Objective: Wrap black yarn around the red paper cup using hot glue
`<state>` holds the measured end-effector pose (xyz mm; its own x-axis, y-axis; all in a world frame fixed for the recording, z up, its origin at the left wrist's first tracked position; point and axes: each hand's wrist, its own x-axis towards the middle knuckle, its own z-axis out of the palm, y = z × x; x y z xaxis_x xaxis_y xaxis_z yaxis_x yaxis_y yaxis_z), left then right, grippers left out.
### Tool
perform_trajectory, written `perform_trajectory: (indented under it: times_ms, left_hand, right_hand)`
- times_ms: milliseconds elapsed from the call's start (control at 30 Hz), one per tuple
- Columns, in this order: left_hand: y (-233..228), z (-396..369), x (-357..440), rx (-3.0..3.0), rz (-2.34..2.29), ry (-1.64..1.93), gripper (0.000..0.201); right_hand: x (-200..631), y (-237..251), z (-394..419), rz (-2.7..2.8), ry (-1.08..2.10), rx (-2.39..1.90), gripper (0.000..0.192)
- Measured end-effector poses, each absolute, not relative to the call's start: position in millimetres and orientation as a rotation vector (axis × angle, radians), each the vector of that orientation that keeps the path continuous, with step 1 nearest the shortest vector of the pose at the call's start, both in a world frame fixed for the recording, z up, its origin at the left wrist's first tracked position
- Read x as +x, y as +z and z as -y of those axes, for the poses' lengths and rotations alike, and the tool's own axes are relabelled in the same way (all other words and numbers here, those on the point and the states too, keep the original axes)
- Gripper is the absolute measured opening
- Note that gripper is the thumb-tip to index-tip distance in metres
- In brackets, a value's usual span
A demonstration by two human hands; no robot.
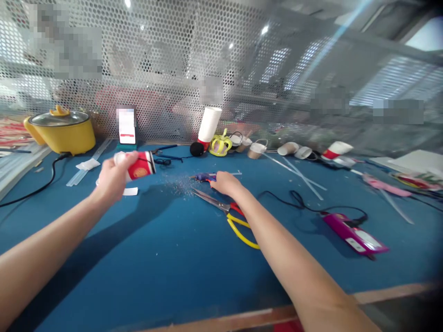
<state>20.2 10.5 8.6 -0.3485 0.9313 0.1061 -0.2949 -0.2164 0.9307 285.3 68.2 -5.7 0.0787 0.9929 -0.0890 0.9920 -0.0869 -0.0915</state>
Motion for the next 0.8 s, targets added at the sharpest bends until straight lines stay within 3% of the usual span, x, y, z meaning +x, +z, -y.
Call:
perform_trajectory:
  times_ms: [200, 333, 567, 633, 700, 800]
  left_hand:
    - [-29.3, 6.9, 44.3, 1.117, -1.184, 1.165, 0.03]
    - [-34.0, 13.0, 47.0, 1.197, -1.215, 1.077, 0.033]
    - [-33.0, 17.3, 49.2, 1.22, -1.236, 1.011, 0.033]
    - [-34.2, 17.6, 50.1, 1.234, -1.249, 0.992, 0.035]
    - [-35.8, 17.4, 50.4, 1.262, -1.277, 0.972, 0.037]
    - [-37.3, 16.7, 50.0, 1.307, -1.359, 0.943, 0.038]
  right_hand:
    - [291.3, -7.9, -70.2, 2.164, 0.25, -2.34, 0.025]
    - [299.0, -15.3, -65.4, 2.133, 0.271, -2.302, 0.021]
    - [299.1, -5.6, -48.0, 1.878, 0.315, -2.078, 0.038]
    - [299.1, 5.4, -32.8, 1.839, 0.511, -1.898, 0.03]
    - [297.7, 14.8, -14.6, 1.727, 0.941, -1.596, 0.017]
    - [292.0, 22.2, 9.8, 1.675, 1.268, -1.441, 0.018]
